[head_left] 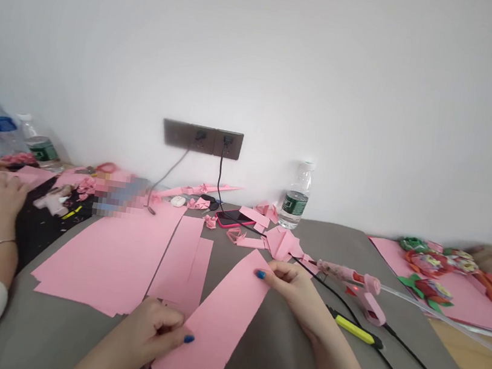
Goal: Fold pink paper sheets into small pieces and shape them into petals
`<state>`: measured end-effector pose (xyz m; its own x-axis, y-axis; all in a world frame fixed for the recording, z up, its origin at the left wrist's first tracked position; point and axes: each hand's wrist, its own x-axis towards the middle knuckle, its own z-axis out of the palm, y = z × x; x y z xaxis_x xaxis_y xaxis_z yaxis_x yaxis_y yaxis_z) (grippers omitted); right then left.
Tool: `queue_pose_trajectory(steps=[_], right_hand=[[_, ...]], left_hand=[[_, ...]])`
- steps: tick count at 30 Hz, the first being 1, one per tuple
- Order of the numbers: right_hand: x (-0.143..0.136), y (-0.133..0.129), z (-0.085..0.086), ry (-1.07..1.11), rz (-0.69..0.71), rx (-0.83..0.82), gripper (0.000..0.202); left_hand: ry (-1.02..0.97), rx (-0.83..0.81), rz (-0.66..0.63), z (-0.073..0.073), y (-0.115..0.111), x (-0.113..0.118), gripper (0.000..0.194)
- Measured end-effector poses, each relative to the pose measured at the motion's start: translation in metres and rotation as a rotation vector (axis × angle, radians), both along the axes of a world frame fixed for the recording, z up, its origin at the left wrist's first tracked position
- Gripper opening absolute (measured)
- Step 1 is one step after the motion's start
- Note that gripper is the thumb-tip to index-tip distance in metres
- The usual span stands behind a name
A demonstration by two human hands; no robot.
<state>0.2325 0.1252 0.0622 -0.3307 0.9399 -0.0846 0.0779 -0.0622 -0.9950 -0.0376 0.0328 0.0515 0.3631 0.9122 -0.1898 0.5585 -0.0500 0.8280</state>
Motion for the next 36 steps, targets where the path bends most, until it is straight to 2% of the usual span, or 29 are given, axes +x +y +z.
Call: queue_pose_trajectory(steps=[3, 6, 8, 11, 14, 16, 19, 23, 27, 32, 36], right_hand=[[0.005, -0.002, 0.003, -0.047, 0.036, 0.01, 0.039], [0.01, -0.008, 0.007, -0.09, 0.147, 0.023, 0.045], [0.01, -0.014, 0.011, -0.087, 0.252, 0.024, 0.046], [0.004, -0.024, 0.014, -0.071, 0.418, -0.001, 0.044], [-0.004, -0.027, 0.01, -0.066, 0.505, -0.007, 0.046], [-0.006, -0.026, 0.005, -0.061, 0.494, 0.019, 0.049], [-0.004, -0.022, -0.001, -0.077, 0.452, 0.04, 0.051], [-0.003, -0.017, -0.004, -0.194, 0.404, 0.041, 0.048], [-0.012, -0.012, -0.003, -0.317, 0.359, 0.089, 0.034], [-0.024, -0.003, 0.003, -0.447, 0.378, 0.154, 0.023], [-0.034, -0.002, 0.011, -0.545, 0.364, 0.194, 0.026]], left_hand=[[-0.036, -0.08, -0.035, -0.008, -0.005, -0.005, 0.05], [-0.19, -0.138, -0.053, -0.009, 0.001, -0.011, 0.058], [-0.291, -0.03, -0.046, -0.003, 0.01, -0.008, 0.063], [-0.348, 0.078, 0.018, 0.014, 0.027, 0.011, 0.037], [-0.446, 0.138, -0.105, 0.026, 0.04, 0.037, 0.039], [-0.456, 0.144, -0.136, 0.028, 0.047, 0.05, 0.031], [-0.505, 0.103, -0.106, 0.026, 0.055, 0.059, 0.018], [-0.553, 0.002, -0.12, 0.024, 0.062, 0.061, 0.015], [-0.487, 0.029, -0.133, 0.024, 0.065, 0.063, 0.021], [-0.467, 0.112, -0.013, 0.01, 0.07, 0.058, 0.023], [-0.499, 0.159, 0.129, 0.0, 0.073, 0.053, 0.033]])
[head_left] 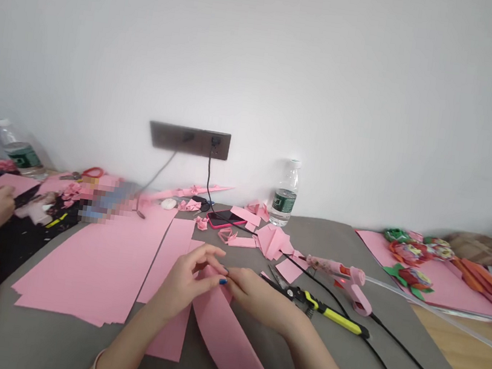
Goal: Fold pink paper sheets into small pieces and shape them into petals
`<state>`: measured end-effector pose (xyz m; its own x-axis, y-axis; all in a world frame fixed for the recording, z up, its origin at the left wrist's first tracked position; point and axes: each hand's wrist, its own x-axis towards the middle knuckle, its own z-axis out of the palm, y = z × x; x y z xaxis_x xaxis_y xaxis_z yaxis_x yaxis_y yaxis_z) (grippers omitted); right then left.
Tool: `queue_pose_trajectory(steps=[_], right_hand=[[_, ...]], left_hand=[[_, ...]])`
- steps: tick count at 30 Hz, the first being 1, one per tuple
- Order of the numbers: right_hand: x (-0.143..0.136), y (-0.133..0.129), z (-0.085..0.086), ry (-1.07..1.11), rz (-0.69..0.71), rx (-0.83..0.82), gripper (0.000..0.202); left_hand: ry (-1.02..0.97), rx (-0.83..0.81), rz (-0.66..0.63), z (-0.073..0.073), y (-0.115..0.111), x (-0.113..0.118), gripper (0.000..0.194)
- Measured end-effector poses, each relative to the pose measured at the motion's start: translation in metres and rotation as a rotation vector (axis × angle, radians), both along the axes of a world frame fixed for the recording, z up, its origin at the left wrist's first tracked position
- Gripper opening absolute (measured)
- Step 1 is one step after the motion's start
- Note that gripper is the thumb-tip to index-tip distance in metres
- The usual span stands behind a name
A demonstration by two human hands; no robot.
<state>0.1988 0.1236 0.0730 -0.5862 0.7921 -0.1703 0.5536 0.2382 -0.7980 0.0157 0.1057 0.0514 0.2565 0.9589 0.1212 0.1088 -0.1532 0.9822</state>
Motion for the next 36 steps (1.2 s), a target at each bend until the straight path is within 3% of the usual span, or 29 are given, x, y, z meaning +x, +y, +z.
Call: queue_pose_trajectory(steps=[5, 7, 13, 17, 21, 27, 36], right_hand=[[0.002, 0.01, 0.006, 0.182, 0.053, 0.019, 0.032], [0.011, 0.019, 0.008, 0.235, 0.064, 0.009, 0.033], [0.025, 0.049, 0.011, 0.202, 0.109, -0.006, 0.02], [0.007, 0.072, -0.002, 0.222, 0.003, -0.011, 0.022], [-0.014, 0.097, -0.017, 0.356, 0.019, -0.112, 0.028], [-0.022, 0.12, -0.02, 0.441, 0.203, -0.256, 0.032], [-0.024, 0.124, -0.028, 0.582, 0.19, -0.309, 0.033]], left_hand=[[0.091, 0.013, 0.085, 0.01, 0.006, -0.012, 0.033], [0.189, -0.017, 0.009, 0.019, 0.013, -0.019, 0.02], [0.34, -0.108, -0.331, 0.03, 0.06, -0.034, 0.019], [0.387, -0.061, -0.363, 0.025, 0.093, -0.037, 0.023], [0.373, -0.049, -0.357, 0.014, 0.111, -0.042, 0.035], [0.239, -0.082, -0.349, -0.004, 0.114, -0.046, 0.049], [0.186, -0.078, -0.306, -0.011, 0.114, -0.043, 0.042]])
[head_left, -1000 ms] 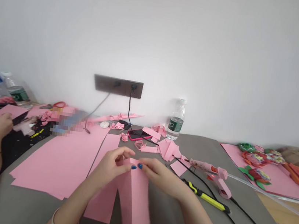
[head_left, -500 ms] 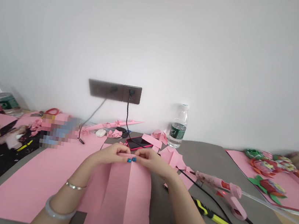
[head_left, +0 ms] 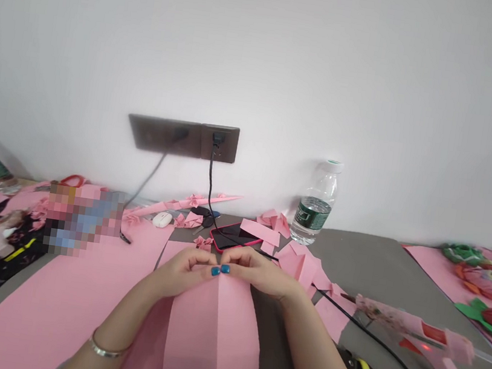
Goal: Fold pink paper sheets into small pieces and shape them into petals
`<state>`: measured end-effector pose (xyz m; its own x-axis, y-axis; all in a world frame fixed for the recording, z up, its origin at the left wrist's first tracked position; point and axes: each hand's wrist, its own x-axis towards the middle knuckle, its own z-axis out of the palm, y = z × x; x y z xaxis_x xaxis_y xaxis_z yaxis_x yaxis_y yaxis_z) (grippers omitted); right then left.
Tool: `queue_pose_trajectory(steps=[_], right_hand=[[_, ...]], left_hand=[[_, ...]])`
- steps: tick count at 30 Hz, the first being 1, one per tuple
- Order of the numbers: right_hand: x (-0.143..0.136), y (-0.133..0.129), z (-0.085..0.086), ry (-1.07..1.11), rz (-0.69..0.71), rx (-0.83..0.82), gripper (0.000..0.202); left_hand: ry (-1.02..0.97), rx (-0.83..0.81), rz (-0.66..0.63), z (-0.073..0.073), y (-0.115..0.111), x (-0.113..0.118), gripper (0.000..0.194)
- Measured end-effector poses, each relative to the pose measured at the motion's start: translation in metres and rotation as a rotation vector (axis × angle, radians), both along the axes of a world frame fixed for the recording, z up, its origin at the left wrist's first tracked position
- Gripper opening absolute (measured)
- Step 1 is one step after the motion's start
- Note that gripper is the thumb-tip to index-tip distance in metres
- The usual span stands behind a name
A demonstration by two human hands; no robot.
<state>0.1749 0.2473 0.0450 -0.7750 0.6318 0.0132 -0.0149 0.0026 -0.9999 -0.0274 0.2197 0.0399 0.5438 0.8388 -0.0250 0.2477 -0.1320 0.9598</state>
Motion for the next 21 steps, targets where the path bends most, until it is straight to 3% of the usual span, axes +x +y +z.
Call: queue_pose_trajectory(steps=[13, 17, 21], right_hand=[[-0.001, 0.001, -0.003, 0.054, -0.032, -0.042, 0.028], [0.0, 0.003, -0.01, 0.065, -0.199, -0.201, 0.031], [-0.004, 0.009, -0.019, 0.181, -0.459, -0.304, 0.033]], left_hand=[[0.046, 0.089, 0.082, -0.001, -0.001, -0.003, 0.04], [0.002, 0.085, 0.194, -0.002, 0.002, -0.007, 0.037], [-0.213, -0.016, 0.459, -0.005, 0.007, -0.011, 0.031]])
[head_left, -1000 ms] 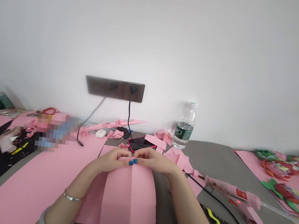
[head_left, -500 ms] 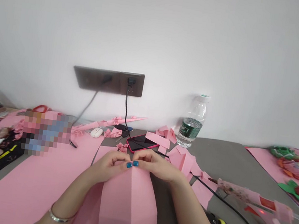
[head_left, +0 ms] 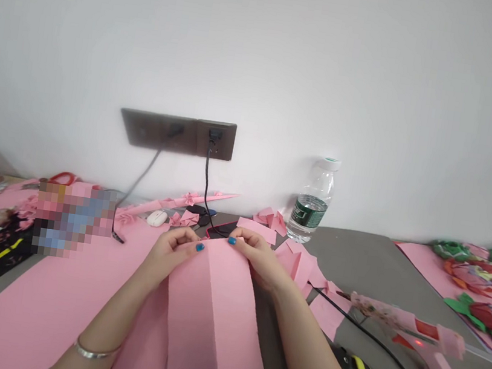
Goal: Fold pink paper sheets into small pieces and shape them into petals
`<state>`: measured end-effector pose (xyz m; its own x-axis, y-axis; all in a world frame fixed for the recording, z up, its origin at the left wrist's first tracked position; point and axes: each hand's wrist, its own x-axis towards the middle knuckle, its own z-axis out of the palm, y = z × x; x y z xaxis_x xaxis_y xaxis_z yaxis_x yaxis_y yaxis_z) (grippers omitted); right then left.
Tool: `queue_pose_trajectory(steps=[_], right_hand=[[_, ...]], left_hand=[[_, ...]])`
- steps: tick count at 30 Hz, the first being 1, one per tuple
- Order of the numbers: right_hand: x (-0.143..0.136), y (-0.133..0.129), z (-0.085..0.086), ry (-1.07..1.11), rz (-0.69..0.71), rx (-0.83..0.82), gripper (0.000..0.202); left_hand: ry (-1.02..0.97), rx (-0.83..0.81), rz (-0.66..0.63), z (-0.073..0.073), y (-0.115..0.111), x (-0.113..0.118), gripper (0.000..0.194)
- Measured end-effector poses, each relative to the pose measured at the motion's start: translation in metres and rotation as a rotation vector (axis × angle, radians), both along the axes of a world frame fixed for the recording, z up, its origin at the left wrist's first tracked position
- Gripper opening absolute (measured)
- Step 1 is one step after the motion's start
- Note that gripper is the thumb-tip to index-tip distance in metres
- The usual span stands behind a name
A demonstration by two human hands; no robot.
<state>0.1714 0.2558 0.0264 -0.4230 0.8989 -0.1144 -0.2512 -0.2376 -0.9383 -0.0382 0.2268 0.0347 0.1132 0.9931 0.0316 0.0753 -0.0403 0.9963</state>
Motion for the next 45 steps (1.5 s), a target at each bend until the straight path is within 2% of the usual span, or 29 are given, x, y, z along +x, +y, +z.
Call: queue_pose_trajectory(steps=[2, 4, 8, 12, 15, 20, 22, 26, 31, 38, 45], right_hand=[[-0.003, 0.002, -0.001, 0.03, -0.107, 0.003, 0.036], [-0.007, 0.002, 0.0, 0.045, -0.183, 0.015, 0.038], [-0.013, -0.001, 0.001, 0.055, -0.243, 0.01, 0.039], [-0.018, -0.004, -0.002, 0.027, -0.291, -0.039, 0.041], [-0.021, -0.004, -0.004, -0.011, -0.32, 0.075, 0.04], [-0.025, -0.003, -0.003, -0.153, -0.378, 0.295, 0.036], [-0.025, -0.003, -0.004, -0.199, -0.403, 0.324, 0.039], [-0.024, -0.002, -0.007, -0.246, -0.44, 0.357, 0.043], [-0.025, -0.002, -0.009, -0.282, -0.453, 0.398, 0.039], [-0.025, -0.002, -0.01, -0.3, -0.476, 0.41, 0.042], [-0.027, -0.002, -0.011, -0.306, -0.504, 0.406, 0.04]], left_hand=[[-0.145, -0.064, 0.076, 0.0, 0.002, 0.0, 0.027], [-0.275, -0.146, 0.08, 0.001, 0.002, 0.001, 0.028], [-0.435, -0.287, 0.084, 0.0, 0.0, 0.006, 0.035], [-0.439, -0.25, 0.198, -0.003, 0.0, 0.011, 0.029], [-0.436, -0.22, 0.245, -0.002, 0.0, 0.014, 0.033], [-0.367, -0.357, 0.216, 0.005, -0.006, 0.019, 0.04], [-0.302, -0.312, 0.221, 0.004, -0.007, 0.02, 0.042], [-0.126, -0.091, 0.262, -0.003, -0.006, 0.018, 0.043], [0.026, 0.059, 0.31, -0.01, -0.003, 0.014, 0.036], [0.043, 0.161, 0.331, -0.004, -0.003, 0.016, 0.032], [0.112, 0.192, 0.362, -0.009, -0.002, 0.013, 0.034]])
